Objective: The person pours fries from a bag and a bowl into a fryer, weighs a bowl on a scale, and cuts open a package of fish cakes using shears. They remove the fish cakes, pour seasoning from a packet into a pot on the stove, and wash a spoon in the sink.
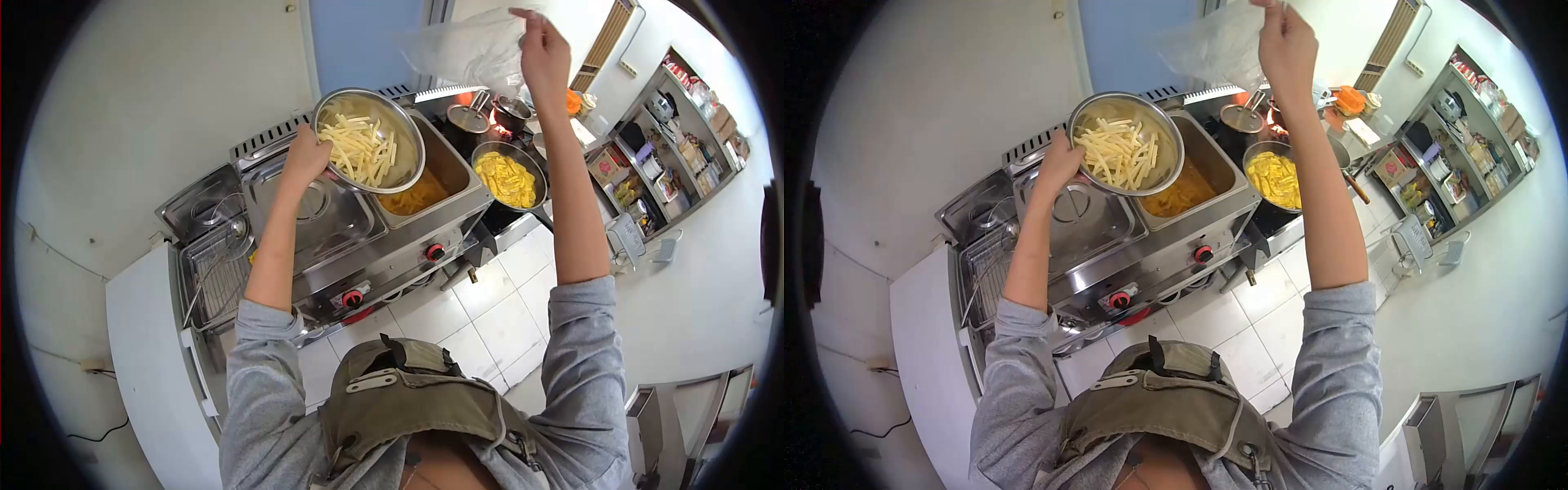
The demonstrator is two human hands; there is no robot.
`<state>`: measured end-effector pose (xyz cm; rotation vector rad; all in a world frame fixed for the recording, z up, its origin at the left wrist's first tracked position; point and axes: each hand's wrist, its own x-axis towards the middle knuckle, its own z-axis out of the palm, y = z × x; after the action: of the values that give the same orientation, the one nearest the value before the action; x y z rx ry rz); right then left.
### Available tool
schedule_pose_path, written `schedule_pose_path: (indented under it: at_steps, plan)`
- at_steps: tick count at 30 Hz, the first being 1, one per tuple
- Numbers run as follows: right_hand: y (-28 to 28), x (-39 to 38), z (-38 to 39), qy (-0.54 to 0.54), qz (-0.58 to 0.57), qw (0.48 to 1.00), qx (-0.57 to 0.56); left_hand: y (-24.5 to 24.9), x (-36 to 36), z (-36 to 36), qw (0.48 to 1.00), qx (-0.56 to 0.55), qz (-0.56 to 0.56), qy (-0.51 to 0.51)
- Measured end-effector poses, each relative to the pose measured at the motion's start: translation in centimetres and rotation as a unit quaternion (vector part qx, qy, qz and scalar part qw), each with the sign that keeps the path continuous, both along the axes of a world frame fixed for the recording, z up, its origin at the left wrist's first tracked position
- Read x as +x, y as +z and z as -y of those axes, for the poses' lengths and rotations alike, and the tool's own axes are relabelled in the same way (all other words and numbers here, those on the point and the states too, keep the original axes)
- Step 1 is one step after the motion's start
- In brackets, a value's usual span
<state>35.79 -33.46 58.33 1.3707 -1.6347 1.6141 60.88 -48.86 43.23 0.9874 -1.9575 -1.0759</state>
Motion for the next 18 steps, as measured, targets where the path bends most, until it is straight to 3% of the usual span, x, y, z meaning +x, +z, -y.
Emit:
schedule_pose_path:
  at_steps: [1, 2, 3, 5, 11, 14, 18]
  plan:
    - [0.7, -0.2, -1.0, 0.012, 0.01, 1.0, -0.01, 0.2, -1.3, 0.0, 1.0, -0.004, -0.007, -0.005]
    - [1.6, -0.4, -2.2, 0.032, 0.022, 0.999, -0.006, 0.4, -2.5, 0.1, 0.994, -0.092, 0.063, 0.012]
    - [2.4, -0.1, -3.3, 0.052, 0.035, 0.998, -0.002, 0.3, -3.7, 0.5, 0.994, -0.093, 0.063, 0.007]
    - [2.7, 0.1, -3.7, 0.034, 0.033, 0.998, -0.034, -0.8, -5.9, 1.2, 0.966, -0.207, 0.152, 0.025]
    - [3.2, 0.2, -5.1, 0.022, 0.054, 0.996, -0.073, -3.4, -10.3, 0.8, 0.935, -0.276, 0.222, -0.017]
    - [3.5, 0.0, -5.7, 0.005, 0.044, 0.995, -0.088, -4.8, -11.4, 0.1, 0.881, -0.379, 0.279, -0.046]
    - [4.3, -0.1, -6.9, 0.048, 0.084, 0.988, -0.124, -5.6, -12.0, 0.4, 0.821, -0.503, 0.26, -0.065]
